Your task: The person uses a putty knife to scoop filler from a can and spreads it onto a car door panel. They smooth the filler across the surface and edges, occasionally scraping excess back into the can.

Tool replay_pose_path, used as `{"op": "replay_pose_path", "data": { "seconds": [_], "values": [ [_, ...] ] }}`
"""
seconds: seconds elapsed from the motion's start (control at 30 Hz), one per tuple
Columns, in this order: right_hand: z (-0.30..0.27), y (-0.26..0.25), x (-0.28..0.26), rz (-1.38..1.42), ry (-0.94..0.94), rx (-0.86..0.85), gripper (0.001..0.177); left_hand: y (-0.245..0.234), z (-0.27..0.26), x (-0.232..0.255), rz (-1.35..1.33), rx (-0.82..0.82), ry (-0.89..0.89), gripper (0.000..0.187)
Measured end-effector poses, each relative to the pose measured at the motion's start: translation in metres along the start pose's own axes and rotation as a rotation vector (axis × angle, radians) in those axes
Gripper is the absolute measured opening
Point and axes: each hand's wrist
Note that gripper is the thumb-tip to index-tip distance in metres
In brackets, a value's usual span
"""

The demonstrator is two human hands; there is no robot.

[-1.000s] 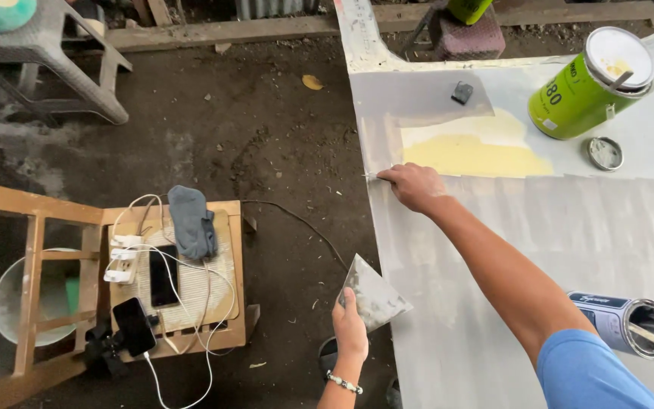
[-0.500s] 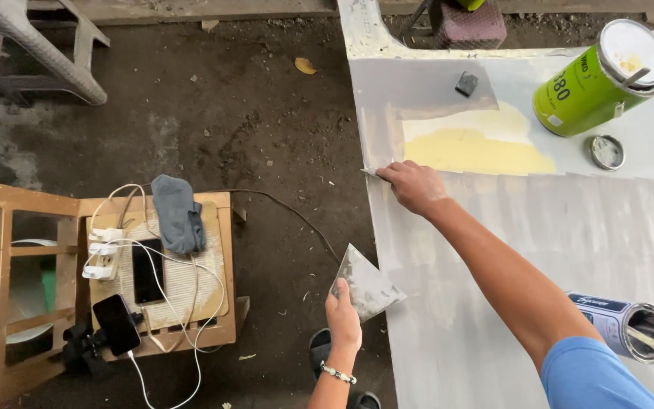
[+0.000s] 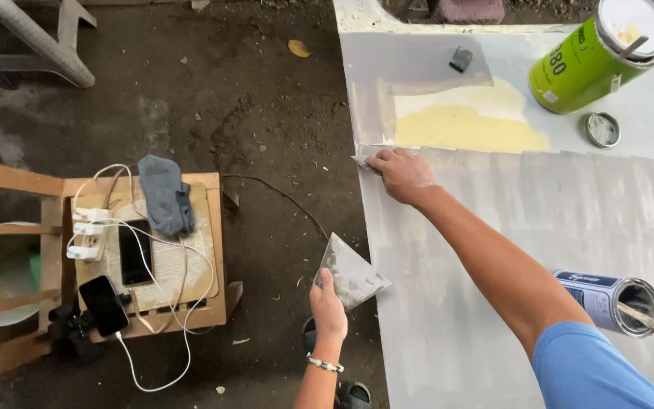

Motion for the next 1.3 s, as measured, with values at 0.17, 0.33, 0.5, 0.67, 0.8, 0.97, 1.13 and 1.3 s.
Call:
{"op": "replay_pose_path", "data": {
  "seconds": [0.17,0.33,0.5,0.67,0.8,0.97,1.13,1.3],
  "values": [
    [-0.020,0.003,-0.002,-0.028,-0.020,-0.012,0.047,-0.005,-0.012,0.003,-0.002,0.032,-0.031,0.054],
    [-0.042,0.007,-0.006,-0.002,-0.021,-0.001,0.048,-0.015,-0.024,-0.011,-0.020,0.028,-0.004,0.053],
    [-0.064,0.007,-0.012,-0.002,-0.005,-0.041,0.047,-0.014,-0.044,-0.003,0.022,0.021,-0.017,0.055],
    [-0.094,0.010,-0.018,-0.006,-0.022,-0.042,0.046,-0.017,-0.059,-0.005,0.019,-0.017,-0.004,0.056],
    [-0.117,0.017,-0.021,-0.037,-0.038,-0.033,0.048,-0.024,-0.070,-0.012,-0.037,-0.050,-0.036,0.055],
    [-0.149,0.024,-0.027,-0.020,-0.035,-0.024,0.046,-0.034,-0.087,-0.028,-0.062,-0.037,-0.034,0.052],
    [-0.179,0.032,-0.032,0.015,-0.043,0.014,0.043,-0.041,-0.109,-0.033,-0.080,-0.041,-0.010,0.051],
    [-0.207,0.042,-0.035,0.001,-0.054,0.021,0.043,-0.053,-0.129,-0.049,-0.100,-0.031,-0.027,0.051]
  ]
}}
Point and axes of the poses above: each hand's wrist, its own z-axis towards the middle knuckle, its own y-axis out of the palm, x = y × z, and after that the axes turned 6 degrees about y, right-handed
